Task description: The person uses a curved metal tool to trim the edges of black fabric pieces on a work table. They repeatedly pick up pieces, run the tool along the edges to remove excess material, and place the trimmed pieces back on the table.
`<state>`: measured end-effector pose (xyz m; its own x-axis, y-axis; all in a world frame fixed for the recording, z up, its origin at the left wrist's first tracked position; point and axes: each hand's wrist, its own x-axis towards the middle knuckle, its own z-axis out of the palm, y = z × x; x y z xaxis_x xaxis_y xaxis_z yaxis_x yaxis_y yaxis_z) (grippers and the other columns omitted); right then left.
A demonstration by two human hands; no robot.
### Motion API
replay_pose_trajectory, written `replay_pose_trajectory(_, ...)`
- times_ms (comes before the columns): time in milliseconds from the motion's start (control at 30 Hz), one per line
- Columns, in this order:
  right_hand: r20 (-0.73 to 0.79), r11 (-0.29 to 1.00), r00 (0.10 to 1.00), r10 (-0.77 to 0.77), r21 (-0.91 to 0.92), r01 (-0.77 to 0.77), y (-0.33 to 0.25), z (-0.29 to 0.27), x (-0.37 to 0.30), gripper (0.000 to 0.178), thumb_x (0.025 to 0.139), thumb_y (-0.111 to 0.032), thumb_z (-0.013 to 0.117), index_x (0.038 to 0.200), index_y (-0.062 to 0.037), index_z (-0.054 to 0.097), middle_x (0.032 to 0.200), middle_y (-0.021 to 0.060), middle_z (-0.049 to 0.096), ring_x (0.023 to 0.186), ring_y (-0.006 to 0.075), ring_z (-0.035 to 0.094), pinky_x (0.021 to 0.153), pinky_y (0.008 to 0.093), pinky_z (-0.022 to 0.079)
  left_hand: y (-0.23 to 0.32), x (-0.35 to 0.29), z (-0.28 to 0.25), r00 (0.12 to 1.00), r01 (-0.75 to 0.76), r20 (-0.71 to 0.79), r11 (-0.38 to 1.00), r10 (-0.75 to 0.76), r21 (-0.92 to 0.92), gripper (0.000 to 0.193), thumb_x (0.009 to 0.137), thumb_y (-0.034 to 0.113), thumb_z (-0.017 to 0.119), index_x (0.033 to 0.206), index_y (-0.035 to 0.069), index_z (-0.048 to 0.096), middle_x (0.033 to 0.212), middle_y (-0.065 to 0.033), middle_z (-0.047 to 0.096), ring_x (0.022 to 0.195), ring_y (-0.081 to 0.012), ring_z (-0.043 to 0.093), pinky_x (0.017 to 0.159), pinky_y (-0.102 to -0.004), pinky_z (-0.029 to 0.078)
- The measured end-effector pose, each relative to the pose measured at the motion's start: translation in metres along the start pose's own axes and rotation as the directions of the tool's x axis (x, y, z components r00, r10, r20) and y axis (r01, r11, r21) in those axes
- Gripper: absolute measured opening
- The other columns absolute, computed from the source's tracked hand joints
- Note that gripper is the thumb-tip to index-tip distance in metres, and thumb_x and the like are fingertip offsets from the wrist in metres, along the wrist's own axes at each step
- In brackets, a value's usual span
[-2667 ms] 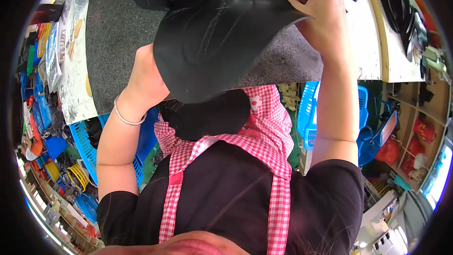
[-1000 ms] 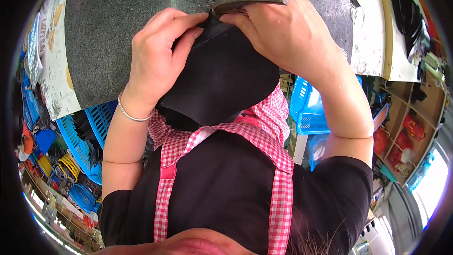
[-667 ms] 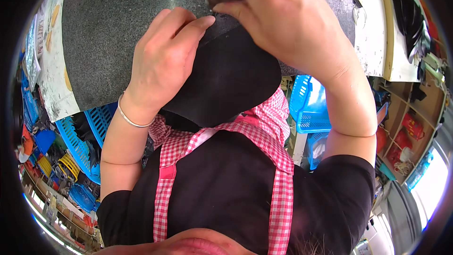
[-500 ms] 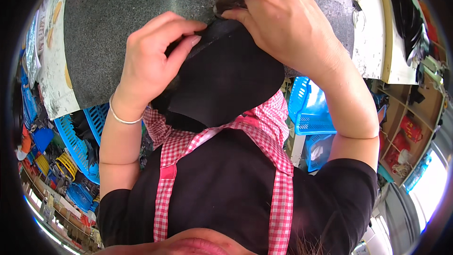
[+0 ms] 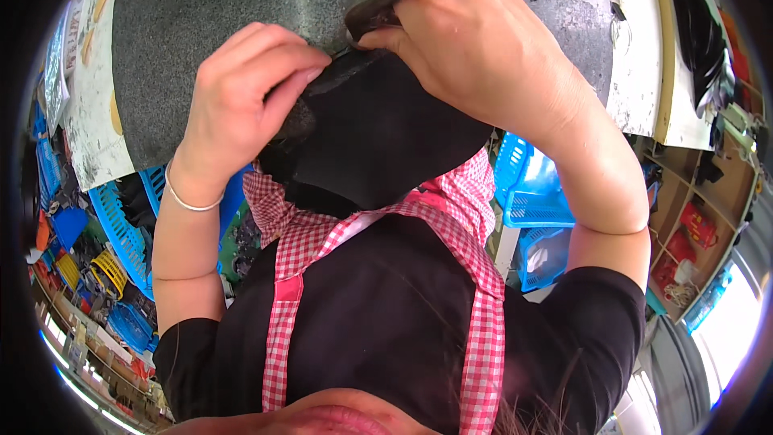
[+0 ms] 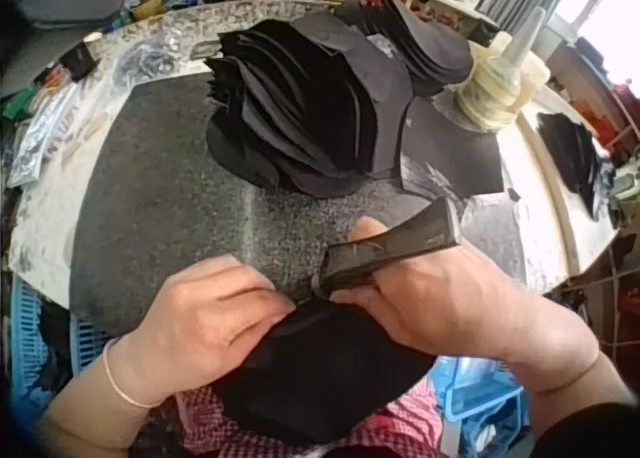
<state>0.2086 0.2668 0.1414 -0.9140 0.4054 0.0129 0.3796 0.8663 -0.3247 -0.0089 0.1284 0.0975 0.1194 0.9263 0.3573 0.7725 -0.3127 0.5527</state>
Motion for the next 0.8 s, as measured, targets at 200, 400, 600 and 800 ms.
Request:
replay_pose_trajectory(200,-0.034,0.998,0.999,-0.034,0.049,0.036,-0.013,0.006,0.003,0.022,0.099,-0.024,0.081,0.103,-0.0102,0.064,0.081,0.0082,0.066,0.073,0.0325,0.07,0.062,0.0411,0.054,-0.007,-0.012,-0.018,0.999,0.035,0.033,0.999,-0.034,-0.029,0.015,0.084,-0.003,0.081,0.097,0.002,0.077,0.095,-0.0108,0.075,0.089,-0.0312,0.074,0.08,-0.0389,0.06)
replay_pose_trajectory(400,-0.038,0.998,0.997,-0.061,0.03,0.063,-0.029,0.011,0.008,0.022,0.097,-0.023,0.083,0.102,-0.011,0.066,0.08,0.0108,0.068,0.069,0.0344,0.07,0.059,0.0427,0.054,-0.008,-0.025,-0.012,0.998,0.028,-0.061,1.0,-0.028,-0.008,0.013,0.083,0.004,0.084,0.092,0.004,0.075,0.09,-0.0056,0.069,0.085,-0.0274,0.07,0.075,-0.0385,0.058)
replay_pose_trajectory(600,-0.014,0.996,0.996,-0.089,-0.011,0.089,-0.037,0.009,0.013,0.022,0.099,-0.026,0.081,0.105,-0.0117,0.065,0.076,0.0117,0.067,0.071,0.0361,0.071,0.059,0.0439,0.054,-0.006,-0.04,-0.006,0.988,0.016,-0.152,0.999,-0.008,0.047,0.019,0.081,0.001,0.085,0.098,0.005,0.078,0.094,-0.0052,0.068,0.088,-0.0257,0.068,0.076,-0.0365,0.058)
replay_pose_trajectory(800,-0.012,0.99,0.993,-0.12,0.068,0.12,-0.043,0.011,0.018,0.023,0.098,-0.024,0.081,0.107,-0.0101,0.064,0.078,0.0145,0.069,0.074,0.0404,0.072,0.061,0.0476,0.055,0.0,-0.057,-0.009,0.985,-0.044,-0.164,0.998,0.049,0.034,0.03,0.074,-0.008,0.082,0.101,0.004,0.08,0.098,-0.0078,0.068,0.089,-0.0277,0.068,0.075,-0.0369,0.057)
